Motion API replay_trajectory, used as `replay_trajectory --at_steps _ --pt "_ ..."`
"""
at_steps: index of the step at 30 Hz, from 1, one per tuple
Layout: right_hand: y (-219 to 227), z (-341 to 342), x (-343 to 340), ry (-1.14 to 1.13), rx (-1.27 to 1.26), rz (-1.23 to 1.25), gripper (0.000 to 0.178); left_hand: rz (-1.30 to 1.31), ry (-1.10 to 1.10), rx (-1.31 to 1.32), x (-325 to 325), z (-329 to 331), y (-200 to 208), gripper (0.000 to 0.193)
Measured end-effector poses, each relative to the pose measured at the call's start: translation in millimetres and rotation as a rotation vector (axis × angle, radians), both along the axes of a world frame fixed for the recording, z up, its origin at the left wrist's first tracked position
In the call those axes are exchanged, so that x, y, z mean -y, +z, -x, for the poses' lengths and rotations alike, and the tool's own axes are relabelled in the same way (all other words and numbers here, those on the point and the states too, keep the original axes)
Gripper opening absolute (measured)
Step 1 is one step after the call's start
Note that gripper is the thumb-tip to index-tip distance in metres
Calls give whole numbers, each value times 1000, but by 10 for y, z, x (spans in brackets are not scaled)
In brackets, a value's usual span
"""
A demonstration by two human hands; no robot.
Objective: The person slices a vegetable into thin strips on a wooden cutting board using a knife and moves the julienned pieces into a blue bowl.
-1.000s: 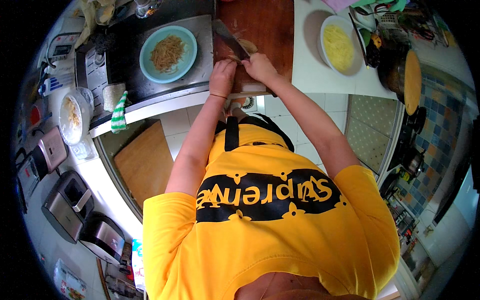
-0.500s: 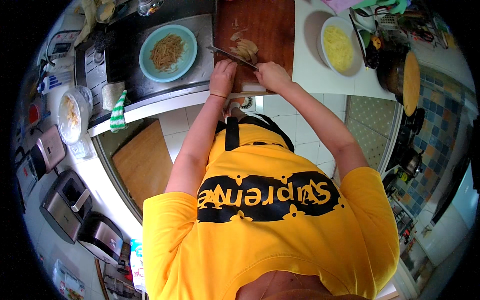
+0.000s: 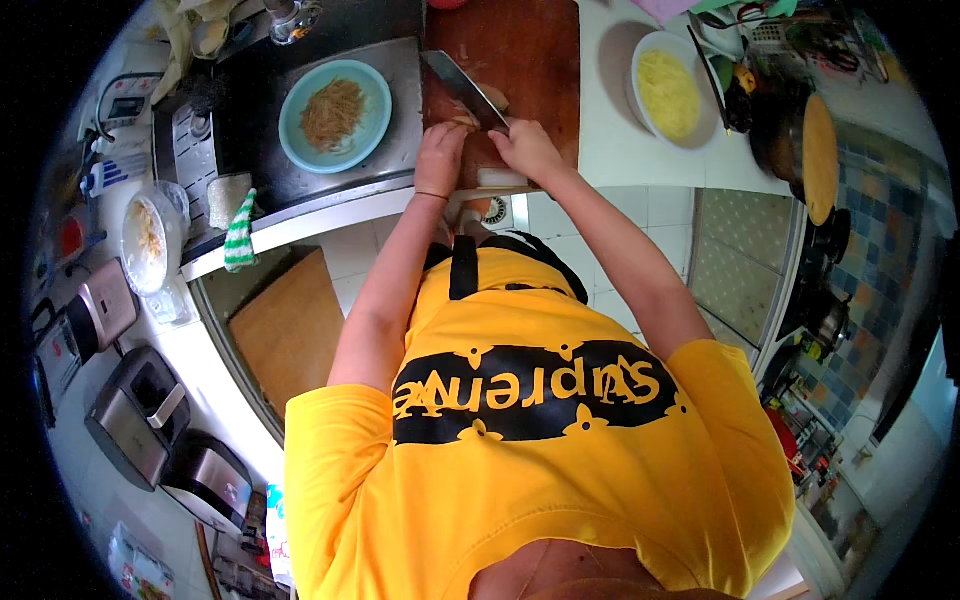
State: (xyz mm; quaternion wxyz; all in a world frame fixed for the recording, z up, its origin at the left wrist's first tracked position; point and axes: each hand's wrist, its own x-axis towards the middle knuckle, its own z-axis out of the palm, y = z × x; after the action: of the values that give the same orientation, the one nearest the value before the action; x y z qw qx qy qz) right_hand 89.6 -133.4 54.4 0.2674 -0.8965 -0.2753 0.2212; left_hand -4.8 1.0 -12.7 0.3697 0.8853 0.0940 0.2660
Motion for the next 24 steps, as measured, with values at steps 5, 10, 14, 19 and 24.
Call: replay_trajectory --at_steps 5,10,14,19,24 --pt "312 88 149 71 129 256 24 264 284 -6 -270 15 184 12" --pt "431 149 317 85 197 186 30 323 413 39 -862 -68 387 11" --pt "481 143 372 62 178 184 33 199 89 -66 -863 -306 625 13" --pt "493 127 567 -61 101 208 37 292 -37 -336 -753 -577 478 16" --pt "336 172 913 -304 -15 112 31 76 -79 -447 -352 -623 413 21"
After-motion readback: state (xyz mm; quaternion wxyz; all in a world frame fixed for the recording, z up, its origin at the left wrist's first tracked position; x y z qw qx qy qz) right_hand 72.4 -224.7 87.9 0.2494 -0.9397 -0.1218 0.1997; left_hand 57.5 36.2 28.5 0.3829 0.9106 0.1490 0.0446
